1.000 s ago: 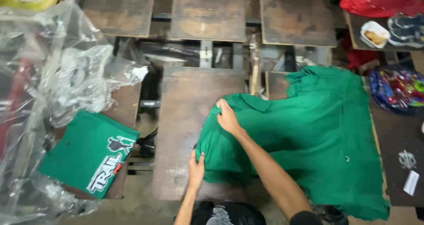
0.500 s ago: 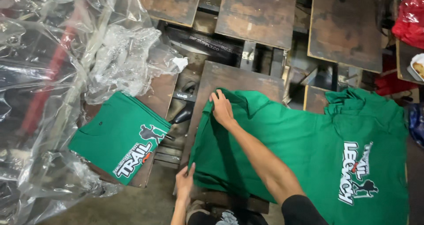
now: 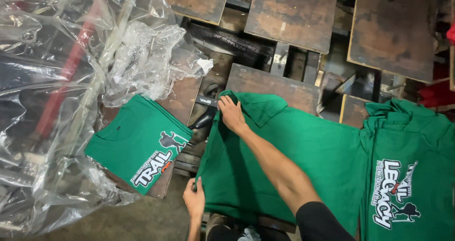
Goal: The person folds a green t-shirt on a wooden table. They smooth the shirt, fold the sleeves and bottom, then fold it in half and place it on a stack of similar shirts.
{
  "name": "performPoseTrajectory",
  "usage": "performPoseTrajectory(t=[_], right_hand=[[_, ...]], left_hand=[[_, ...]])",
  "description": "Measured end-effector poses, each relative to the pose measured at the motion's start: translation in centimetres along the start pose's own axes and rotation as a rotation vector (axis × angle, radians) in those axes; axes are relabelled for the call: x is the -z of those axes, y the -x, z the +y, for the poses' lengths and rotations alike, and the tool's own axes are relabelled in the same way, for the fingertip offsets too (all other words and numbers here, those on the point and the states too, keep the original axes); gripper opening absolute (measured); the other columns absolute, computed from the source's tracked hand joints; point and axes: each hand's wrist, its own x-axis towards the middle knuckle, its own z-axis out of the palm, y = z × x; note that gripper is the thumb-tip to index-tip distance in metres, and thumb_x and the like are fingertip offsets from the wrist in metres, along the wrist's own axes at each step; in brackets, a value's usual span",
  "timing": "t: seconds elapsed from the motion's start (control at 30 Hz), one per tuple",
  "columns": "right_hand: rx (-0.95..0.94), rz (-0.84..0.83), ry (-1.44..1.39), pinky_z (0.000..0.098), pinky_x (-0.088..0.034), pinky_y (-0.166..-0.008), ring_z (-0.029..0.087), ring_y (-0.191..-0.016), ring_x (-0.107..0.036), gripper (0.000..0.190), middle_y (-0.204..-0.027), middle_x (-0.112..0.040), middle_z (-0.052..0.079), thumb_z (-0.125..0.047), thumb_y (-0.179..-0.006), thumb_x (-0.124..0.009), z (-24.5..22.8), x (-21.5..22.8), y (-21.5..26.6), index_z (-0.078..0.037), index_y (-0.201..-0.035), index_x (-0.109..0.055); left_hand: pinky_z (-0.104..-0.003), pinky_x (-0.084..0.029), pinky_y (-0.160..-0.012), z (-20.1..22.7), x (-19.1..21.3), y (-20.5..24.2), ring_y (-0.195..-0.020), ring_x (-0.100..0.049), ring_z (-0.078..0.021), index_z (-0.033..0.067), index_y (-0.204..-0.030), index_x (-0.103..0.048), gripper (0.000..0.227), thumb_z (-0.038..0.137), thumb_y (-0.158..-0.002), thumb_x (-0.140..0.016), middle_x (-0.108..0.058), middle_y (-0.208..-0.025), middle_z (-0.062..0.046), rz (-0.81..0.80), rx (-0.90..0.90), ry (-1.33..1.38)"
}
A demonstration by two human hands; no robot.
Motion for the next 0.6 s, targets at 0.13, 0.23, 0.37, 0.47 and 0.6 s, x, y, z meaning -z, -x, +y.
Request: performPoseTrajectory(t=[0.13,0.23,0.37,0.47,0.6], right_hand=[[0.011,0.023,-0.015,0.0771,-0.040,-0.099,0.034,-0.132,-0.045,0.034,-0.128,-0.053,0.012,0.012,-0.076,-0.052,0.1,-0.9,-0.7,-0.011,-0.101,-0.052],[-0.011,0.057,-0.083,0.0730,-0.041,-0.098,0.031,-0.134,-0.044,0.042,-0.138,-0.053,0.010,-0.007,-0.093,-0.046,0.5,-0.6,-1.3,-0.013,-0.133,-0.057],[-0.047,0.016,-0.086,0.0598,-0.041,-0.107,0.031,-0.145,-0.042,0.070,-0.155,-0.046,0.012,0.010,-0.084,-0.045,1.3,1.0,0.1,-0.012,-0.152,-0.044],[-0.022,0.083,0.002,0.0551,-0.040,-0.111,0.028,-0.147,-0.041,0.051,-0.157,-0.045,0.011,-0.002,-0.094,-0.048,2.0,0.3,1.4,-0.006,-0.145,-0.050],[-0.021,-0.054,-0.052,0.0659,-0.032,-0.115,0.022,-0.158,-0.022,0.054,-0.169,-0.030,0.004,-0.036,-0.108,-0.032,1.4,0.7,1.3,-0.017,-0.158,-0.037]], left_hand=[[-0.051,-0.049,-0.091,0.4,0.9,-0.9,-0.104,-0.066,-0.0460,0.0200,-0.108,-0.074,0.038,0.051,-0.100,-0.054,-0.076,-0.106,-0.019,0.009,0.108,-0.224],[-0.055,-0.051,-0.087,-0.5,0.5,-1.3,-0.100,-0.066,-0.0487,0.0218,-0.111,-0.076,0.046,0.060,-0.096,-0.055,-0.076,-0.103,-0.021,0.043,0.111,-0.310],[-0.044,-0.048,-0.080,-0.5,1.2,-0.7,-0.076,-0.066,-0.0362,0.0152,-0.081,-0.066,0.037,0.049,-0.096,-0.064,-0.070,-0.073,-0.011,0.074,0.040,-0.156],[-0.043,-0.051,-0.086,-2.6,1.2,-0.8,-0.088,-0.071,-0.0342,0.0167,-0.096,-0.069,0.027,0.044,-0.096,-0.065,-0.077,-0.090,-0.010,0.054,0.017,-0.152],[-0.059,-0.048,-0.072,-2.2,0.5,0.3,-0.085,-0.065,-0.0492,0.0209,-0.111,-0.065,0.020,0.035,-0.106,-0.052,-0.074,-0.095,-0.020,0.198,-0.091,-0.291]])
